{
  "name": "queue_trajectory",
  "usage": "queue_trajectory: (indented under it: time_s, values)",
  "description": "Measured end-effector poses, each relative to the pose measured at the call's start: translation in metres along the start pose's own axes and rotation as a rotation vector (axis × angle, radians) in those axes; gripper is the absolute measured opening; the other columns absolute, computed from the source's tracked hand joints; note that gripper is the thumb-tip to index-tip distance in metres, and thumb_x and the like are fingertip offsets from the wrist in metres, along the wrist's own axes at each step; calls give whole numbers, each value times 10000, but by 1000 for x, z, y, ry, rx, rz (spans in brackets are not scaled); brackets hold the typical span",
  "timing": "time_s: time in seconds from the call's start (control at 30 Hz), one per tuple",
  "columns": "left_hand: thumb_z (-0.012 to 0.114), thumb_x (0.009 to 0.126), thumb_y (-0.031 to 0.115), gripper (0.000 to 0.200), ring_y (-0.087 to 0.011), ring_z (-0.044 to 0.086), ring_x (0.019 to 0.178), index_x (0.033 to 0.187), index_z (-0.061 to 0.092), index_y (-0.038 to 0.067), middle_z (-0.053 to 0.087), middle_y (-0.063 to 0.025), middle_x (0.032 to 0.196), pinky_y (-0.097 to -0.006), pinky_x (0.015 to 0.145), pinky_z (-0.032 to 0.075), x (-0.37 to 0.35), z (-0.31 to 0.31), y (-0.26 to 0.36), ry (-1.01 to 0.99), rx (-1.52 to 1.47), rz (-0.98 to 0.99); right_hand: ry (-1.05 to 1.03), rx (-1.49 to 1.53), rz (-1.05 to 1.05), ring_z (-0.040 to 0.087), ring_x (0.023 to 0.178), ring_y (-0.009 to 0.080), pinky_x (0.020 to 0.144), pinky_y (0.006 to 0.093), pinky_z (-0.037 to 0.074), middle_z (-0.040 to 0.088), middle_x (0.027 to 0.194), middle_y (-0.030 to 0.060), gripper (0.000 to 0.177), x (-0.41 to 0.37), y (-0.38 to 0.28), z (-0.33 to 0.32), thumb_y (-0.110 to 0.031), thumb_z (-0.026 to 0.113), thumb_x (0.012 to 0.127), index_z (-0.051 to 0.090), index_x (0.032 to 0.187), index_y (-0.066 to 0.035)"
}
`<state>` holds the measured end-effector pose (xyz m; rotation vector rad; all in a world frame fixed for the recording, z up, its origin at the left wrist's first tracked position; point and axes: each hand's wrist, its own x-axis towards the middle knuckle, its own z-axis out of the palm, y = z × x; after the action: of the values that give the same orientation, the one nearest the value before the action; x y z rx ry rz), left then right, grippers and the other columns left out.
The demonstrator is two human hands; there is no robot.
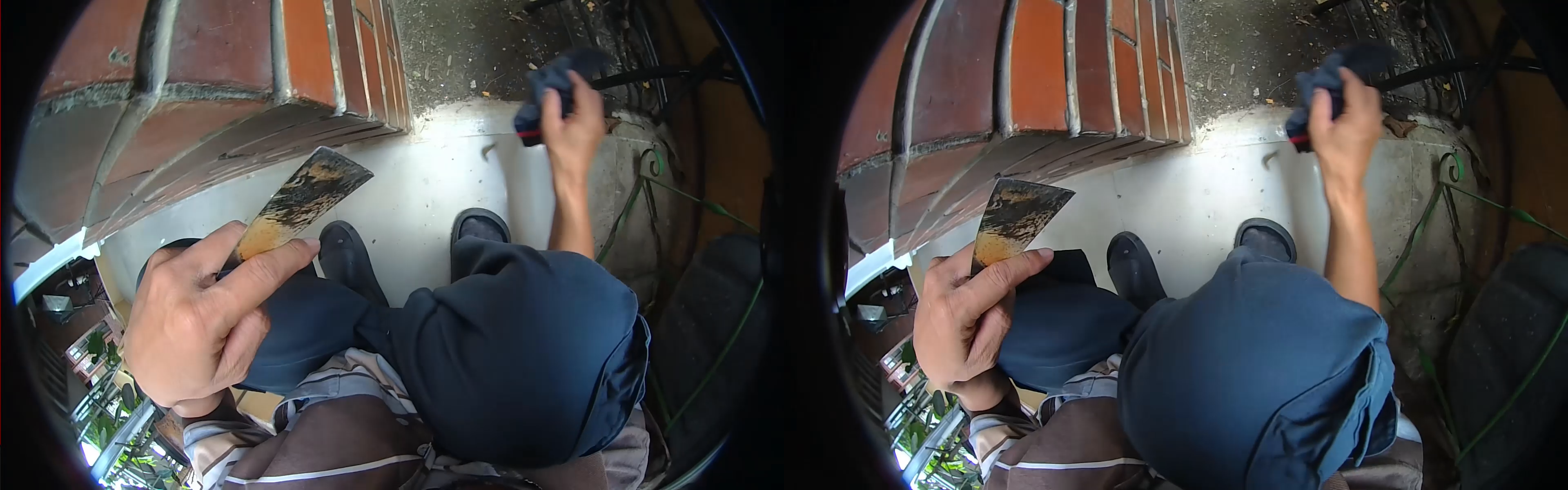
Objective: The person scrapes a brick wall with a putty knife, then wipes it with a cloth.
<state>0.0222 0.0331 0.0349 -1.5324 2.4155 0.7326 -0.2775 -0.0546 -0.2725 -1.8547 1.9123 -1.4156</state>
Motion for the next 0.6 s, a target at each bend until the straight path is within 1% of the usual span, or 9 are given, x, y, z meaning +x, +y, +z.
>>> queue_trajectory:
  time_s: [0.1,0.13,0.17,0.2,0.3,0.33,0.4,0.53,0.6]
  values:
    - [595,596,-34,564,-282,567,534,1140,690,81,556,-116,770,-391,519,495,-1,-1,-1,0,11,-2,-286,375,283,659,903,213,782,334,527,657,1015,116,328,-6,-27,-30,-101,687,842,644,1153,-2]
    - [598,596,-35,571,-283,567,540,1148,687,83,552,-115,772,-391,520,494,0,-1,-1,-4,7,-5,-534,610,349,652,928,159,773,309,530,664,1053,79,332,-17,-34,-28,-107,713,837,652,1151,-22]
    - [601,597,-36,578,-284,568,545,1155,684,85,548,-114,774,-392,522,493,0,-2,0,-9,5,-6,-775,718,302,655,929,171,783,313,531,669,1061,80,352,-29,-49,-27,-114,726,827,649,1162,-39]
    - [606,597,-34,583,-283,569,552,1162,681,88,543,-111,775,-390,523,492,1,-2,2,-15,11,5,-968,727,126,655,931,182,790,313,529,670,1059,83,360,-42,-59,-18,-129,730,827,645,1168,-50]
    - [619,600,-28,594,-281,571,570,1178,675,96,527,-104,774,-387,529,492,2,-4,6,-50,12,25,-1533,883,158,672,901,249,817,354,525,694,1004,141,337,-87,-102,14,-148,730,811,657,1119,-33]
    - [621,602,-26,595,-280,571,576,1181,673,98,521,-103,772,-387,532,493,2,-4,7,-75,1,20,-1647,820,9,678,866,277,819,369,528,707,939,146,300,-93,-105,22,-142,732,804,671,1078,-35]
    - [622,607,-24,594,-279,568,573,1186,672,100,513,-99,767,-388,533,494,2,-4,6,-85,4,27,-1485,723,56,684,829,251,799,371,535,714,907,113,254,-94,-99,33,-130,737,805,686,1032,-26]
    - [611,626,-33,585,-276,549,527,1194,671,99,519,-94,757,-395,519,486,-4,-7,0,-90,-1,25,-508,1087,858,661,845,138,740,306,557,669,940,41,196,-55,-71,35,-188,711,908,626,1028,-59]
    - [607,631,-36,585,-275,544,515,1197,670,97,525,-94,756,-394,516,484,-5,-6,-2,-85,-28,10,-236,1372,879,659,853,127,754,287,566,648,968,47,210,-31,-64,40,-201,663,955,574,1095,-72]
